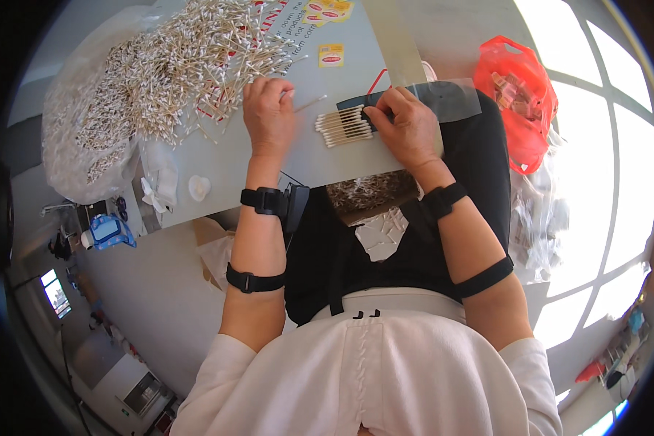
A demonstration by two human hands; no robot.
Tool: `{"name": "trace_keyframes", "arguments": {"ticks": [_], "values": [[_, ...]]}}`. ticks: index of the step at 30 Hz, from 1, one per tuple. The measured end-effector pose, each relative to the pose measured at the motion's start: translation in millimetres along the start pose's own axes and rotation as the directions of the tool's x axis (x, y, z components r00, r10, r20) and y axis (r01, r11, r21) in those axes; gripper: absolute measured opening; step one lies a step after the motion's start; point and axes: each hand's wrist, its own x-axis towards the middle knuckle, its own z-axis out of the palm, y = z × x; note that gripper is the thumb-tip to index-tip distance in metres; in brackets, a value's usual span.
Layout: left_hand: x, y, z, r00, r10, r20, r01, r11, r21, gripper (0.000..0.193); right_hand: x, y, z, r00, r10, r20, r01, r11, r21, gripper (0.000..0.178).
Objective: Packaging cotton swabs into small plastic packs and applying labels.
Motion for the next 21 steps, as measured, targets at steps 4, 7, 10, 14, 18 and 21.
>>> {"name": "trace_keyframes", "arguments": {"ticks": [4, 7, 10, 14, 18, 21], "values": [[-7.0, -45.5, -27.0, 0.986, -0.159, -0.041, 0.164, 0.942, 0.292, 0.012, 0.1, 0.9, -0.7, 1.0, 0.006, -0.005, -0.006, 1.0, 0.031, 0.024], [-6.6, -57.9, -31.8, 0.982, -0.177, 0.059, 0.15, 0.938, 0.313, 0.01, 0.0, 0.7, 0.2, 1.0, -0.005, -0.017, 0.005, 1.0, 0.029, 0.024], [-2.9, -46.0, -17.2, 0.987, -0.118, 0.105, 0.094, 0.974, 0.204, 0.009, -1.0, 0.8, 1.4, 1.0, -0.003, -0.022, 0.004, 1.0, 0.017, 0.024], [5.6, -3.0, 7.8, 0.99, -0.074, 0.119, 0.064, 0.994, 0.088, 0.008, -1.3, 0.5, 1.3, 1.0, -0.001, -0.031, 0.002, 1.0, 0.025, 0.023], [3.8, 22.5, 19.0, 0.969, -0.067, 0.239, 0.076, 0.997, -0.032, 0.004, -6.0, 1.2, 6.7, 0.996, 0.052, -0.077, -0.039, 0.985, 0.17, 0.016], [-11.1, 26.5, 17.5, 0.973, -0.143, 0.182, 0.175, 0.968, -0.179, 0.005, -9.5, 0.4, 17.2, 0.986, 0.051, -0.161, 0.011, 0.931, 0.366, 0.009]]}}
